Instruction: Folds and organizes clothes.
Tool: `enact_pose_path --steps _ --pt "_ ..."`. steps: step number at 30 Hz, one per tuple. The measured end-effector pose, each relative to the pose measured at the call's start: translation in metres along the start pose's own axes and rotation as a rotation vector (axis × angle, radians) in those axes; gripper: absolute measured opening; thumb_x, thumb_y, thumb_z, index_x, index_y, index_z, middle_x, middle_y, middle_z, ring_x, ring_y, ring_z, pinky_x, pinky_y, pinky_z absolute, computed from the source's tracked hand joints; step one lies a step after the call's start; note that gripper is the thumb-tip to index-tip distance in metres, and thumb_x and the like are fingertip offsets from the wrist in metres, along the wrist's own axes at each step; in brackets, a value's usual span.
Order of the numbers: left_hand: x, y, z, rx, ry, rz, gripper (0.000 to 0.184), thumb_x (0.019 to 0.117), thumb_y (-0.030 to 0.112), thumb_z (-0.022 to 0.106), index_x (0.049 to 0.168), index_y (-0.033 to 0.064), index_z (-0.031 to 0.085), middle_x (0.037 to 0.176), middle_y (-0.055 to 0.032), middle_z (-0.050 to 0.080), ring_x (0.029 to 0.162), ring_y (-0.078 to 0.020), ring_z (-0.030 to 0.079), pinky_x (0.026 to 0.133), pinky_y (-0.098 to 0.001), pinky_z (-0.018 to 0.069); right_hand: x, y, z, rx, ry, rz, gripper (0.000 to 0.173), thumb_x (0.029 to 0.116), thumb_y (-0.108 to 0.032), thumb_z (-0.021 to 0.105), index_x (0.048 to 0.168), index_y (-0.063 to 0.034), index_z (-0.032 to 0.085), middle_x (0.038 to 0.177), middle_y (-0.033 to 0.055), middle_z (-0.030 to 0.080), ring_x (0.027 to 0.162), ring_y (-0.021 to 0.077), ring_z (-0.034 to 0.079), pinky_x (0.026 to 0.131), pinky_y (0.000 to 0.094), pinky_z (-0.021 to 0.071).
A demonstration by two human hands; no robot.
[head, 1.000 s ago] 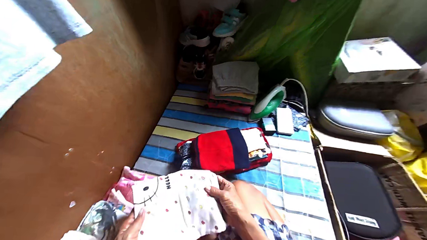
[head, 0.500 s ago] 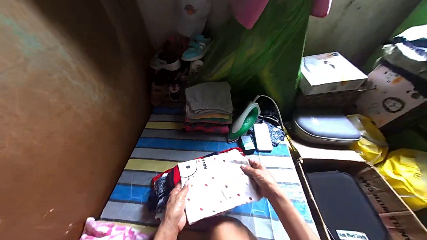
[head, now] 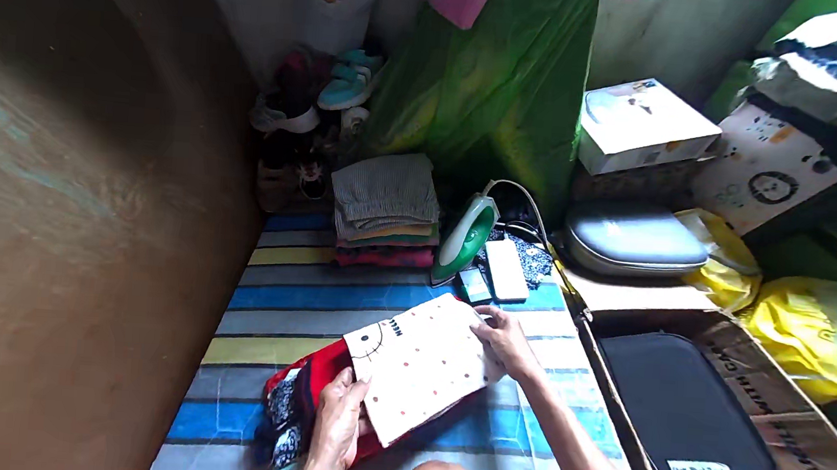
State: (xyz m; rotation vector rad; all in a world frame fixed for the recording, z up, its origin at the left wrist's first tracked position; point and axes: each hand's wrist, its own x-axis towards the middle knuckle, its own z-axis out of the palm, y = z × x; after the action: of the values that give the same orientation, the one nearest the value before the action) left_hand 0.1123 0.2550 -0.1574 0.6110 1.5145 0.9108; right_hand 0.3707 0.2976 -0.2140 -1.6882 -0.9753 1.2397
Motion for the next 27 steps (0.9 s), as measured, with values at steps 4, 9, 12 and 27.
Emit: enact_pose_path --steps 4,9,12,27 --pt "0.007 -0.019 -0.01 0.336 0.062 0.073 0.041 0.1017 0.004 0.057 0.141 -0.0046 0.05 0.107 -0.0237 0.067 0.089 -0.0293 0.068 0.07 -0.0441 0.0568 -0.001 0.006 0.004 -0.335 -0.03 -0.018 0.035 0.097 -0.005 0.065 0.131 0.0017 0.062 0.11 0.0228 0.069 0.099 0.0339 0.068 0.093 0.0502 0.052" --pt "-0.004 -0.024 0.002 0.885 0.266 0.872 0.047 0.0873 0.003 0.07 0.131 -0.0104 0.061 0.128 -0.0351 0.06 0.113 -0.0505 0.063 0.093 -0.0611 0.0513 -0.017 -0.006 0.023 -0.578 0.108 -0.39 0.036 0.0997 -0.016 0.064 0.13 0.0029 0.065 0.133 0.0297 0.06 0.127 0.0473 0.055 0.105 0.0624 0.0426" --pt "0.013 -0.031 0.014 1.099 0.175 1.13 0.058 0.0864 0.033 0.069 0.132 -0.002 0.066 0.141 -0.0331 0.054 0.128 -0.0557 0.053 0.096 -0.0748 0.0401 -0.018 -0.012 0.049 -0.69 -0.021 -0.542 0.045 0.1036 -0.034 0.054 0.142 -0.0102 0.061 0.152 0.0189 0.05 0.144 0.0415 0.041 0.109 0.0672 0.0333" --pt "0.041 -0.056 -0.002 1.274 -0.02 0.962 0.091 0.0936 0.071 0.034 0.151 0.0025 0.049 0.158 -0.0296 0.036 0.148 -0.0548 0.028 0.109 -0.0816 0.0145 -0.001 -0.001 0.063 -0.75 -0.28 -0.358 0.057 0.1096 -0.046 0.029 0.161 -0.0229 0.036 0.169 0.0082 0.027 0.158 0.0327 0.013 0.12 0.0677 0.0111"
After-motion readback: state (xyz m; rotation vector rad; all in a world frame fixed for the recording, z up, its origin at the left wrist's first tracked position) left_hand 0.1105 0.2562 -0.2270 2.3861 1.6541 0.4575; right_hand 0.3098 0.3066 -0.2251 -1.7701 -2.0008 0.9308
